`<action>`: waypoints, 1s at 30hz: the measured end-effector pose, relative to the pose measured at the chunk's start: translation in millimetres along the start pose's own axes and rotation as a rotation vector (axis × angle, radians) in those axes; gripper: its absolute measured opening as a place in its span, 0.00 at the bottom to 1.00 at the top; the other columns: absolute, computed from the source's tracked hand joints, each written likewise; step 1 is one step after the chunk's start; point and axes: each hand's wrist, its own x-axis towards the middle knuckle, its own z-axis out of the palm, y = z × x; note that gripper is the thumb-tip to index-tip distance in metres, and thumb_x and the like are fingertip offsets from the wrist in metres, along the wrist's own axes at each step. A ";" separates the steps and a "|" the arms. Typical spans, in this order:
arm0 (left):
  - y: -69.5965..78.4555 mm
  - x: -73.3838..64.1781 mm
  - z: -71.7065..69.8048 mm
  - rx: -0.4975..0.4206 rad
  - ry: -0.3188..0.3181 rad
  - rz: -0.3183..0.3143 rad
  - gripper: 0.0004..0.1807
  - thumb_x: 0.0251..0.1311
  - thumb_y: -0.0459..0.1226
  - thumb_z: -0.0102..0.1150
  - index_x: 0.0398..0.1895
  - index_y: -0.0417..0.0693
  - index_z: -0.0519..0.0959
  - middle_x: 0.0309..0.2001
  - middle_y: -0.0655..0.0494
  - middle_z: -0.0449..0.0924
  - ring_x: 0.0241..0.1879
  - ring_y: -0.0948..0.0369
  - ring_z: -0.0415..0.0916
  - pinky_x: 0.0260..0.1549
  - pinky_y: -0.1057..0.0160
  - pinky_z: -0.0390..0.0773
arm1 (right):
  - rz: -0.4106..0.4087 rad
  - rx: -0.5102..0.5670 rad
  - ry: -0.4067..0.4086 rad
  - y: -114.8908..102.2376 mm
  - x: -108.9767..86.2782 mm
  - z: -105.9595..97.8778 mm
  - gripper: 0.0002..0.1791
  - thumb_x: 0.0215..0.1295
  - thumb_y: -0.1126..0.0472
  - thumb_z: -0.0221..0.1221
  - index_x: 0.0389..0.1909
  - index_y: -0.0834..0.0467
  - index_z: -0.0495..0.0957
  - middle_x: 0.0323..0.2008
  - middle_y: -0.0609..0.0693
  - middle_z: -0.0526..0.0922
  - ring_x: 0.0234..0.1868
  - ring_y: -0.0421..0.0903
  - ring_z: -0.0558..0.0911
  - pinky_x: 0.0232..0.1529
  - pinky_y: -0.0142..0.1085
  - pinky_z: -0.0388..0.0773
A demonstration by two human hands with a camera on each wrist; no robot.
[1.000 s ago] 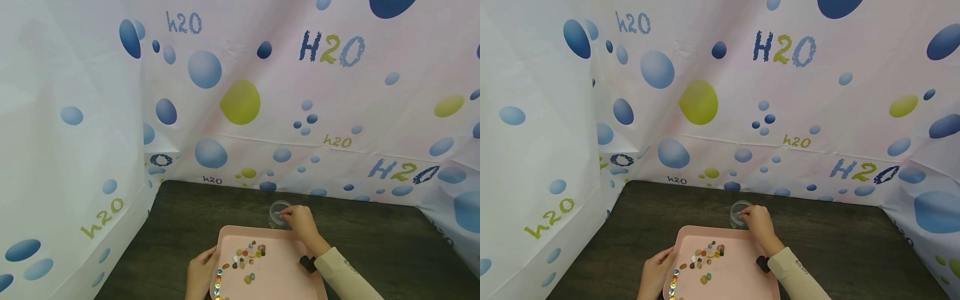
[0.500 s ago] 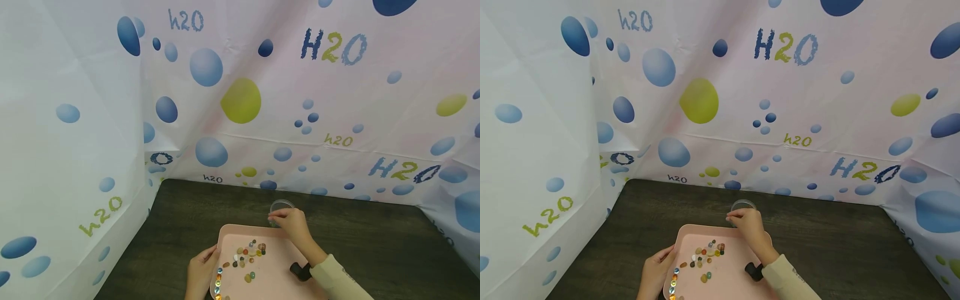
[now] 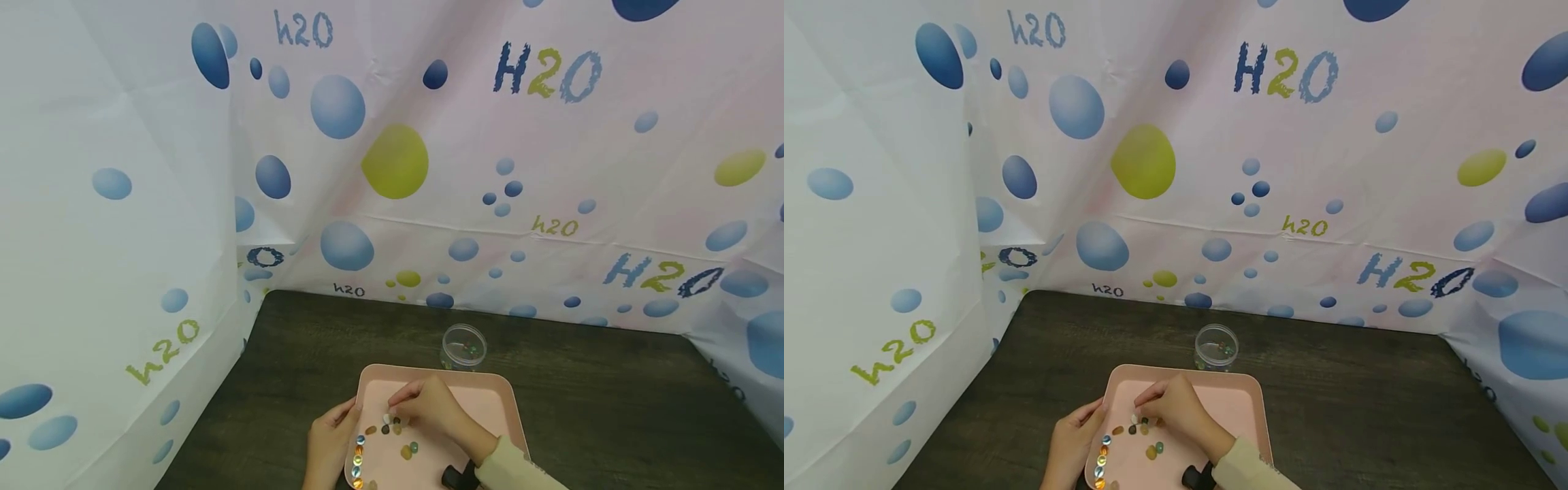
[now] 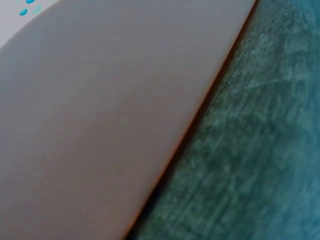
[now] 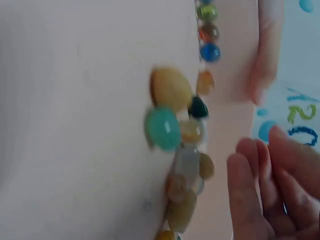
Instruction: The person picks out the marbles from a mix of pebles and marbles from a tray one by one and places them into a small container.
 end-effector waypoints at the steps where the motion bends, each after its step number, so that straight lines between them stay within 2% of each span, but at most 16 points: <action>1: 0.2 0.1 -0.1 0.000 -0.002 0.002 0.20 0.62 0.43 0.67 0.48 0.36 0.85 0.45 0.39 0.87 0.41 0.54 0.87 0.35 0.65 0.86 | 0.005 0.004 -0.026 0.0 -0.3 2.7 0.07 0.53 0.64 0.72 0.32 0.63 0.89 0.29 0.55 0.90 0.23 0.36 0.82 0.24 0.27 0.78; 6: 0.6 0.2 -1.6 -0.018 -0.024 0.009 0.20 0.63 0.43 0.66 0.49 0.35 0.85 0.45 0.39 0.87 0.41 0.54 0.87 0.35 0.65 0.86 | -0.001 -0.076 -0.110 -3.9 -1.5 13.3 0.05 0.50 0.63 0.74 0.29 0.59 0.90 0.28 0.52 0.90 0.30 0.34 0.82 0.33 0.23 0.77; 7: 0.5 0.3 -1.9 -0.016 -0.026 0.006 0.20 0.63 0.43 0.66 0.49 0.36 0.85 0.45 0.39 0.87 0.42 0.53 0.87 0.35 0.65 0.86 | 0.002 -0.099 -0.119 -5.0 -1.3 15.2 0.05 0.50 0.62 0.75 0.28 0.57 0.90 0.28 0.51 0.90 0.32 0.34 0.83 0.44 0.27 0.80; 8: 0.3 0.3 -2.2 -0.013 -0.028 0.003 0.20 0.63 0.43 0.66 0.49 0.36 0.85 0.46 0.39 0.87 0.42 0.53 0.86 0.36 0.65 0.86 | 0.007 -0.119 -0.126 -6.4 -1.0 16.9 0.05 0.50 0.61 0.75 0.28 0.56 0.90 0.27 0.50 0.90 0.33 0.34 0.82 0.55 0.33 0.78; 9: 0.2 0.4 -2.5 -0.010 -0.030 0.001 0.20 0.63 0.43 0.66 0.50 0.36 0.85 0.46 0.39 0.87 0.43 0.53 0.86 0.36 0.65 0.86 | 0.011 -0.133 -0.133 -7.3 -0.4 18.5 0.05 0.50 0.61 0.75 0.28 0.56 0.90 0.27 0.49 0.90 0.35 0.34 0.83 0.66 0.44 0.71; 10: 0.2 0.4 -2.7 -0.004 -0.029 0.004 0.20 0.63 0.43 0.66 0.49 0.36 0.85 0.46 0.40 0.87 0.44 0.53 0.86 0.37 0.65 0.86 | 0.015 -0.148 -0.136 -8.1 0.2 19.8 0.05 0.49 0.61 0.75 0.28 0.55 0.90 0.27 0.48 0.90 0.36 0.34 0.82 0.72 0.55 0.60; 11: 0.2 0.5 -2.8 0.005 -0.027 0.006 0.20 0.63 0.44 0.66 0.49 0.37 0.85 0.46 0.40 0.87 0.44 0.53 0.86 0.37 0.65 0.86 | 0.018 -0.159 -0.136 -8.6 1.2 21.1 0.04 0.49 0.61 0.75 0.27 0.54 0.90 0.27 0.48 0.90 0.36 0.34 0.82 0.73 0.66 0.48; 12: 0.5 0.5 -2.8 0.007 -0.026 0.008 0.19 0.63 0.44 0.66 0.49 0.37 0.85 0.46 0.40 0.87 0.44 0.53 0.86 0.37 0.65 0.86 | 0.018 -0.170 -0.136 -9.0 2.1 22.4 0.04 0.49 0.61 0.75 0.27 0.54 0.90 0.27 0.47 0.90 0.36 0.35 0.82 0.68 0.75 0.38; 13: 0.7 0.4 -2.8 0.011 -0.026 0.009 0.19 0.63 0.44 0.66 0.49 0.37 0.85 0.46 0.40 0.87 0.44 0.53 0.86 0.37 0.66 0.86 | 0.019 -0.182 -0.134 -9.4 2.8 23.4 0.04 0.49 0.61 0.75 0.27 0.53 0.90 0.27 0.47 0.90 0.36 0.35 0.82 0.63 0.80 0.33; 16: 1.8 -0.5 -2.9 0.007 -0.026 0.021 0.20 0.63 0.44 0.66 0.49 0.37 0.85 0.46 0.40 0.87 0.45 0.54 0.86 0.37 0.67 0.86 | 0.031 -0.221 -0.131 -10.1 4.5 26.1 0.04 0.48 0.60 0.76 0.26 0.51 0.90 0.26 0.46 0.90 0.32 0.39 0.78 0.61 0.70 0.49; 18: 2.4 -0.8 -3.0 0.002 -0.027 0.024 0.19 0.63 0.43 0.66 0.49 0.37 0.85 0.46 0.40 0.87 0.45 0.54 0.86 0.38 0.67 0.86 | 0.036 -0.262 -0.129 -11.4 4.7 28.0 0.04 0.47 0.58 0.76 0.25 0.49 0.90 0.25 0.44 0.90 0.31 0.41 0.76 0.51 0.58 0.58; 20: 2.6 -1.0 -3.0 0.002 -0.024 0.029 0.19 0.63 0.42 0.66 0.48 0.36 0.85 0.46 0.39 0.87 0.45 0.53 0.86 0.38 0.66 0.86 | 0.034 -0.305 -0.125 -12.8 4.7 29.8 0.04 0.46 0.57 0.76 0.24 0.47 0.90 0.24 0.42 0.89 0.30 0.42 0.73 0.42 0.50 0.56; 23: 2.9 -0.9 -3.2 0.001 -0.022 0.042 0.18 0.63 0.41 0.66 0.48 0.35 0.85 0.46 0.38 0.86 0.45 0.51 0.86 0.39 0.65 0.86 | 0.021 -0.317 -0.125 -14.6 5.1 31.8 0.04 0.46 0.58 0.76 0.24 0.48 0.90 0.23 0.42 0.89 0.27 0.40 0.73 0.41 0.46 0.56; 26: 3.3 -0.9 -3.4 -0.005 -0.026 0.045 0.18 0.63 0.40 0.65 0.48 0.34 0.84 0.46 0.38 0.86 0.45 0.51 0.86 0.39 0.65 0.86 | 0.002 -0.274 -0.135 -15.2 6.4 33.7 0.04 0.47 0.61 0.75 0.25 0.52 0.90 0.24 0.45 0.89 0.22 0.36 0.73 0.40 0.37 0.64; 28: 3.4 -0.9 -3.5 -0.007 -0.025 0.039 0.18 0.63 0.40 0.65 0.48 0.34 0.85 0.46 0.38 0.87 0.45 0.51 0.86 0.39 0.65 0.86 | -0.018 -0.238 -0.147 -14.6 7.9 35.6 0.04 0.48 0.64 0.75 0.26 0.56 0.90 0.24 0.48 0.89 0.19 0.33 0.73 0.31 0.25 0.66; 30: 3.2 -0.8 -3.7 -0.010 -0.025 0.031 0.18 0.63 0.40 0.65 0.48 0.35 0.85 0.45 0.39 0.87 0.45 0.51 0.86 0.38 0.65 0.86 | -0.045 -0.215 -0.161 -13.6 9.3 38.2 0.04 0.48 0.66 0.74 0.27 0.59 0.90 0.25 0.51 0.90 0.20 0.31 0.74 0.25 0.21 0.68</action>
